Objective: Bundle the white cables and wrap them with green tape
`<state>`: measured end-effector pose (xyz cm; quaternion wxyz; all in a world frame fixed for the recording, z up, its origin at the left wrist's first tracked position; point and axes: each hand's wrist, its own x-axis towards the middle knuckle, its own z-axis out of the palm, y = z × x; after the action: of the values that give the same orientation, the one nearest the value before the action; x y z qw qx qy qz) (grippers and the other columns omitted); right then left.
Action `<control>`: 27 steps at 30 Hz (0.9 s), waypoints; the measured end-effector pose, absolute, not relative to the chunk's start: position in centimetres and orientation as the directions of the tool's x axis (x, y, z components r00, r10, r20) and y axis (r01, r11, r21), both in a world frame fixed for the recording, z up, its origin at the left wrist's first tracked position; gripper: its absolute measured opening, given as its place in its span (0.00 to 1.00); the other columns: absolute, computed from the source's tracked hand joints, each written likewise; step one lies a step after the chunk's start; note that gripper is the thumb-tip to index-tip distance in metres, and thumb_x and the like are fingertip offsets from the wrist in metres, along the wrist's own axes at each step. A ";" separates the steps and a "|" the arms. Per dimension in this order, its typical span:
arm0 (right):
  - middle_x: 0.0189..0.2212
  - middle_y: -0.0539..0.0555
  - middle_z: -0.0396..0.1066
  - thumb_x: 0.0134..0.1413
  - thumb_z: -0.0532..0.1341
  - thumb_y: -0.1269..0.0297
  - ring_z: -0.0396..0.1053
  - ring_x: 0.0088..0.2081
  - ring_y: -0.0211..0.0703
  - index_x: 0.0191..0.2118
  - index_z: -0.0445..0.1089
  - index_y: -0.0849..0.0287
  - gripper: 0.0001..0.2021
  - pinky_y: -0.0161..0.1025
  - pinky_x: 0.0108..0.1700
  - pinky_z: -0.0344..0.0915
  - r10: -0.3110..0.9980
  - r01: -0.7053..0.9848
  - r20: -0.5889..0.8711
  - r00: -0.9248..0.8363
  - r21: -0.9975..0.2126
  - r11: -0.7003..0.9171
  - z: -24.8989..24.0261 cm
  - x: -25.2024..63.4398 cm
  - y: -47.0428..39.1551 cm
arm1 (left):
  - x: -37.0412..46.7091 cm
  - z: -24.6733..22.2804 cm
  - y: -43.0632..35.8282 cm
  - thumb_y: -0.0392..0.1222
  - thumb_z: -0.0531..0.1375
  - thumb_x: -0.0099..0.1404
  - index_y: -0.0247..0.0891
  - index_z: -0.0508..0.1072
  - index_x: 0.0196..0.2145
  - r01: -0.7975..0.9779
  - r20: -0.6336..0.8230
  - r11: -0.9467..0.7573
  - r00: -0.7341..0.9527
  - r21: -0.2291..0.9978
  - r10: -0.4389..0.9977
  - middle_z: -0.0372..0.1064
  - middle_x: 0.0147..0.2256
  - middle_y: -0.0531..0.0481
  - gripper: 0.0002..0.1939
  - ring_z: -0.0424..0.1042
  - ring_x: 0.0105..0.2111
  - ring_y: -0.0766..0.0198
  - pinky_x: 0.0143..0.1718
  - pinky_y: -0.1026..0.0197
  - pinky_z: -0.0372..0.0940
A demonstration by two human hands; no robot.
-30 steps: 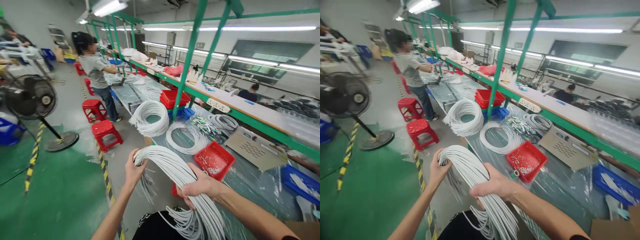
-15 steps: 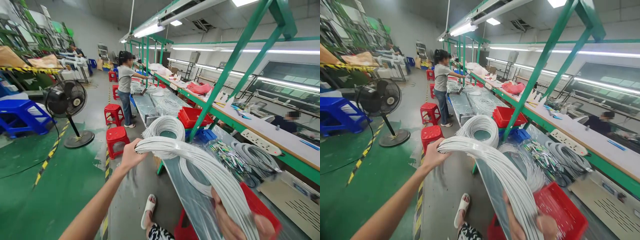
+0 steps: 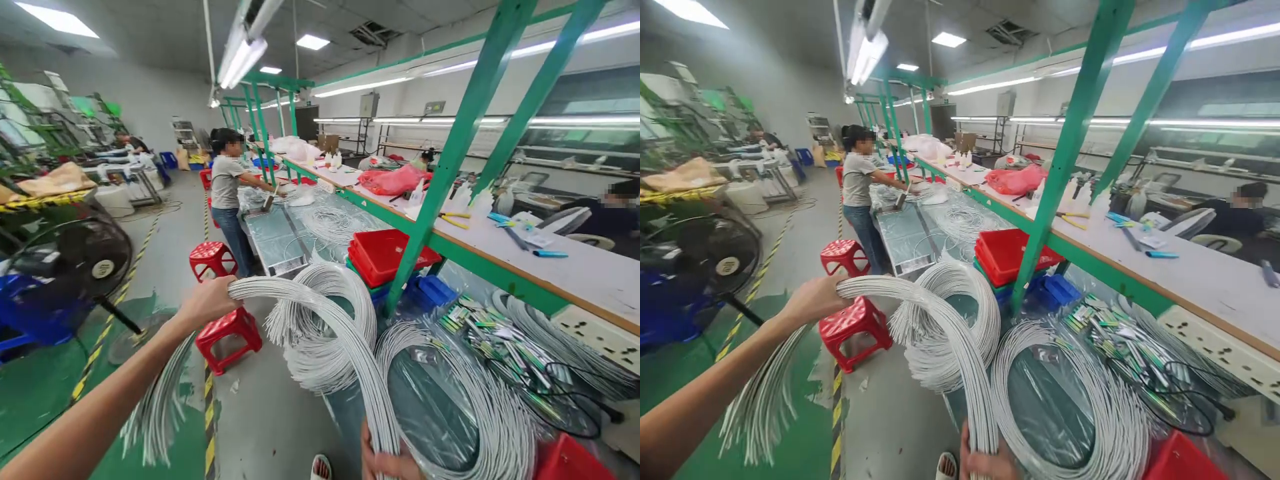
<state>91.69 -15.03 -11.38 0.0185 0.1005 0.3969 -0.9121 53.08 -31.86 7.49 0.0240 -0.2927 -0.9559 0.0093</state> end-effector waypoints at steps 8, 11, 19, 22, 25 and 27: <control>0.21 0.45 0.65 0.36 0.73 0.56 0.61 0.17 0.34 0.40 0.71 0.61 0.24 0.35 0.21 0.63 0.500 -0.138 -0.355 -0.790 -0.692 -0.709 -8.0 81.9 -7.9 | 44.1 1.5 -21.4 0.47 0.58 0.54 0.38 0.75 0.38 0.631 -0.049 0.761 -0.764 0.147 0.643 0.77 0.34 0.39 0.16 0.77 0.39 0.43 0.33 0.59 0.63; 0.20 0.46 0.68 0.41 0.71 0.53 0.66 0.19 0.40 0.45 0.70 0.60 0.25 0.37 0.24 0.66 0.721 -0.132 -0.351 -0.597 -0.844 -0.520 -9.7 77.4 -5.4 | 41.2 -2.3 -16.1 0.45 0.59 0.56 0.38 0.75 0.41 0.701 -0.039 0.685 -0.693 0.200 0.720 0.78 0.37 0.41 0.16 0.77 0.41 0.49 0.36 0.60 0.64; 0.35 0.64 0.77 0.39 0.62 0.54 0.76 0.41 0.62 0.40 0.71 0.63 0.21 0.48 0.42 0.72 0.985 0.431 -0.173 0.009 -0.888 -0.160 -17.2 67.4 -3.7 | 36.8 -13.0 -7.6 0.44 0.56 0.66 0.34 0.64 0.57 0.809 0.034 0.517 -0.546 0.281 0.837 0.71 0.52 0.35 0.23 0.67 0.55 0.46 0.49 0.52 0.64; 0.46 0.72 0.73 0.42 0.61 0.55 0.71 0.51 0.70 0.45 0.70 0.66 0.25 0.56 0.50 0.67 0.988 0.615 -0.109 0.108 -0.774 -0.152 -18.0 67.3 -3.7 | 35.3 -15.5 -7.5 0.45 0.54 0.68 0.33 0.64 0.58 0.876 0.126 0.406 -0.448 0.261 0.885 0.70 0.52 0.35 0.23 0.64 0.56 0.44 0.54 0.48 0.60; 0.52 0.76 0.67 0.43 0.62 0.55 0.63 0.57 0.76 0.48 0.70 0.67 0.27 0.64 0.55 0.59 0.989 0.733 -0.076 0.127 -0.664 -0.145 -18.1 67.7 -3.7 | 34.2 -17.0 -7.5 0.46 0.54 0.69 0.33 0.65 0.58 0.922 0.244 0.321 -0.370 0.217 0.897 0.68 0.53 0.34 0.23 0.64 0.56 0.44 0.54 0.47 0.60; 0.53 0.77 0.66 0.45 0.63 0.55 0.61 0.57 0.78 0.51 0.68 0.69 0.29 0.66 0.56 0.56 0.991 0.789 -0.057 0.117 -0.601 -0.128 -18.2 67.5 -3.6 | 33.9 -17.5 -7.3 0.46 0.55 0.68 0.35 0.65 0.57 0.929 0.279 0.304 -0.356 0.213 0.892 0.65 0.56 0.35 0.22 0.63 0.56 0.43 0.54 0.47 0.60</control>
<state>67.52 -3.59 -18.21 -0.2191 0.7145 0.6230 -0.2309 33.89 -7.33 -17.47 0.0539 -0.5650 -0.8056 -0.1701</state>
